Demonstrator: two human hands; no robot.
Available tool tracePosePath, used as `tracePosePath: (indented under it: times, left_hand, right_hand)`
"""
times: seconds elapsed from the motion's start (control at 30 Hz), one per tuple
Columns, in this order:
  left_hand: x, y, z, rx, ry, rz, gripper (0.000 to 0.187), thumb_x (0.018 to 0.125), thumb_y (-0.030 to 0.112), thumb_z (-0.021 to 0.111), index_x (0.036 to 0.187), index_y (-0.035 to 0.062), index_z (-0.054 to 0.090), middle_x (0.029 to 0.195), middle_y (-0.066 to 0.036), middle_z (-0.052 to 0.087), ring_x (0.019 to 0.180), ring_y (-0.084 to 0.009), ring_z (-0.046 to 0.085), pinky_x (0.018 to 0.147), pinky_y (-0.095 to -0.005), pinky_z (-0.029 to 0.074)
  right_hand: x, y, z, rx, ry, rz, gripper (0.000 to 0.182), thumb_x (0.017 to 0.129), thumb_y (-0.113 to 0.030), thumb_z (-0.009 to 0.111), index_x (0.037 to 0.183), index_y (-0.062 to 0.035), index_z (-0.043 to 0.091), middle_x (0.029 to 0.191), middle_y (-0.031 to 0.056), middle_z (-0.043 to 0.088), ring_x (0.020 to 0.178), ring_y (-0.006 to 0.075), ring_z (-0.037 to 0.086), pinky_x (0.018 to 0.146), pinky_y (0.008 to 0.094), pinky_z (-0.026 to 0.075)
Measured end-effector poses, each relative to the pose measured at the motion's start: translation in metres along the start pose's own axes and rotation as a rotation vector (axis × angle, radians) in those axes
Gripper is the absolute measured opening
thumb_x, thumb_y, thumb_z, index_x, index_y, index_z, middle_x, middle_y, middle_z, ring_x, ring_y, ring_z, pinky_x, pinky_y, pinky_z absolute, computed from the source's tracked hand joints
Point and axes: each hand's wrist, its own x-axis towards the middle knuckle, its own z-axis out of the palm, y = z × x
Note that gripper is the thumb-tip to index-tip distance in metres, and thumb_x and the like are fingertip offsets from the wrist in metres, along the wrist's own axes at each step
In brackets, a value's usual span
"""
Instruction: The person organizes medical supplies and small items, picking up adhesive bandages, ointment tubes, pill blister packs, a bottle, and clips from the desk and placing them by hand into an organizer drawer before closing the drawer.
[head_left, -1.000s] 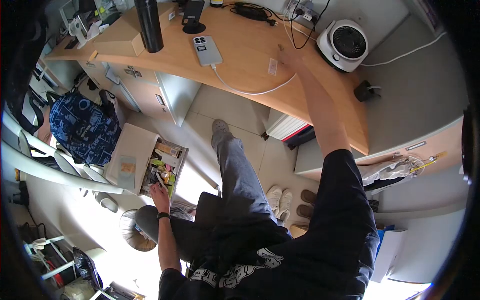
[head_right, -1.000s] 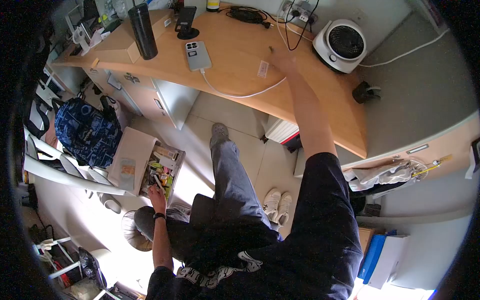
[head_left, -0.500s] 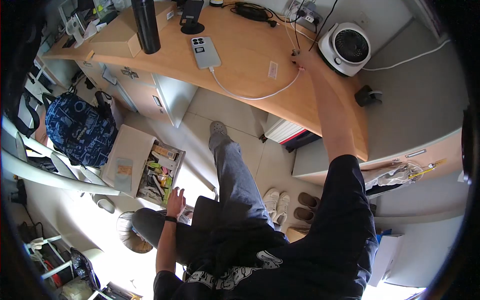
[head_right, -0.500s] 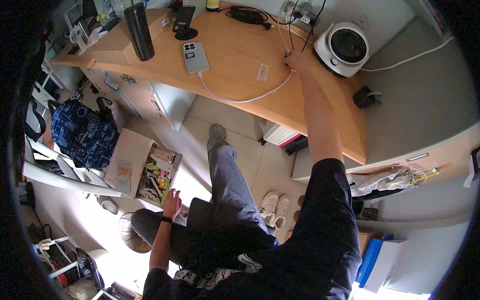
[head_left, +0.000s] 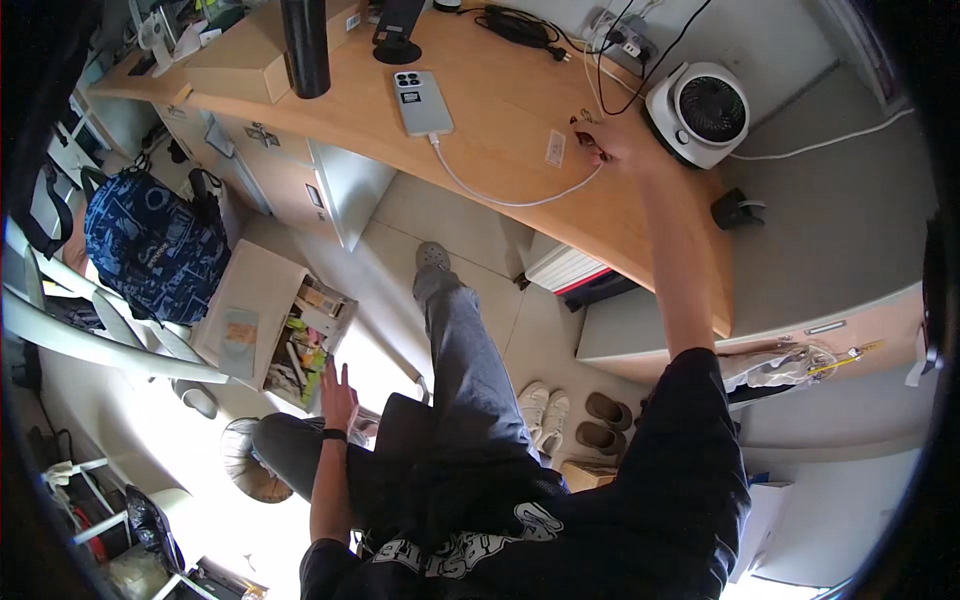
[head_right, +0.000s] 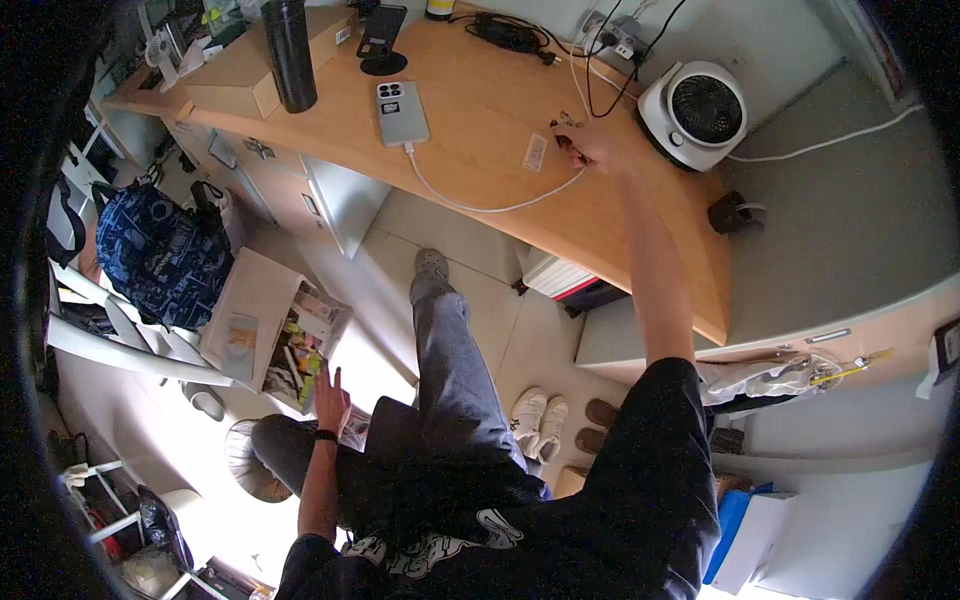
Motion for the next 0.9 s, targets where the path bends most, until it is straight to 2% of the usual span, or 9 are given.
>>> tracePosePath:
  times: [0.2,0.33,0.37,0.47,0.57,0.6,0.67,0.83,0.9]
  left_hand:
    - [0.03,-0.035,-0.027,0.051,0.08,-0.219,0.06,0.079,0.015,0.054,0.136,0.0053,0.039,0.148,-0.022,0.02,0.138,-0.0328,0.02,0.11,-0.0523,0.017]
    - [0.053,-0.048,-0.029,0.004,0.101,-0.407,0.062,0.079,0.017,0.056,0.136,0.0049,0.037,0.148,-0.021,0.018,0.138,-0.0337,0.018,0.108,-0.0555,0.019]
    - [0.062,-0.042,-0.031,-0.015,0.096,-0.523,0.061,0.08,0.019,0.058,0.136,0.0048,0.037,0.144,-0.024,0.026,0.135,-0.0365,0.025,0.108,-0.0523,0.022]
    - [0.086,-0.045,-0.015,-0.419,0.201,-0.316,0.059,0.083,0.021,0.059,0.135,0.0047,0.037,0.137,-0.026,0.038,0.128,-0.04,0.035,0.105,-0.0472,0.029]
    - [0.093,0.045,-0.11,-1.528,0.185,-0.15,0.058,0.092,0.039,0.051,0.137,0.0059,0.036,0.128,-0.012,0.05,0.113,-0.0267,0.054,0.094,-0.0352,0.041]
    - [0.092,0.068,-0.146,-1.762,0.046,-0.088,0.053,0.097,0.038,0.037,0.139,0.0056,0.031,0.134,-0.015,0.046,0.114,-0.0266,0.053,0.1,-0.0385,0.04]
    - [0.101,0.094,-0.168,-2.552,-0.137,-0.135,0.054,0.097,0.042,0.035,0.141,0.0118,0.027,0.134,-0.016,0.046,0.114,-0.0307,0.052,0.103,-0.0442,0.036]
    - [0.109,0.092,-0.153,-2.766,0.068,-0.403,0.048,0.089,0.038,0.057,0.123,0.0052,0.048,0.116,-0.016,0.056,0.1,-0.0237,0.057,0.092,-0.0386,0.044]
    - [0.106,0.076,-0.107,-2.808,-0.051,-0.41,0.046,0.09,0.031,0.058,0.125,0.0047,0.043,0.112,-0.015,0.058,0.097,-0.0234,0.059,0.088,-0.0364,0.046]
  right_hand:
    - [-0.081,-0.022,0.059,0.354,-0.275,-0.123,0.019,0.093,-0.022,0.052,0.086,-0.0043,0.051,0.073,0.0022,0.052,0.047,0.003,0.036,0.039,0.0183,0.029]
    - [-0.102,-0.019,0.077,0.502,-0.277,-0.089,0.018,0.092,-0.022,0.054,0.088,-0.0045,0.05,0.075,0.0034,0.053,0.046,0.0026,0.036,0.038,0.0176,0.029]
    - [-0.109,-0.019,0.087,0.535,-0.271,-0.089,0.018,0.092,-0.021,0.054,0.088,-0.0045,0.05,0.075,0.0037,0.054,0.046,0.0026,0.036,0.038,0.0175,0.029]
    - [-0.146,-0.024,0.142,0.446,-0.299,-0.046,0.021,0.091,-0.023,0.057,0.085,-0.0044,0.05,0.073,0.0041,0.053,0.044,0.0043,0.036,0.038,0.0194,0.029]
    - [-0.148,-0.007,0.226,0.125,-0.474,-0.002,0.023,0.09,-0.025,0.057,0.081,-0.0052,0.05,0.065,0.0019,0.05,0.043,0.0058,0.037,0.038,0.0219,0.03]
    - [-0.139,0.009,0.261,-0.021,-0.538,-0.015,0.023,0.09,-0.025,0.056,0.079,-0.006,0.05,0.062,0.0006,0.048,0.042,0.0058,0.037,0.038,0.0224,0.03]
    - [-0.117,0.058,0.332,-0.13,-0.59,-0.043,0.028,0.089,-0.029,0.057,0.077,-0.0051,0.049,0.054,0.0002,0.045,0.042,0.0059,0.039,0.038,0.0241,0.03]
    - [-0.078,0.14,0.44,-0.64,-0.235,-0.546,0.031,0.085,-0.024,0.056,0.089,0.0065,0.052,0.075,0.0235,0.061,0.07,0.0375,0.062,0.061,0.0456,0.047]
    - [-0.073,0.149,0.463,-0.687,-0.239,-0.41,0.032,0.083,-0.021,0.056,0.094,0.0088,0.051,0.084,0.028,0.061,0.083,0.0436,0.059,0.071,0.0487,0.046]
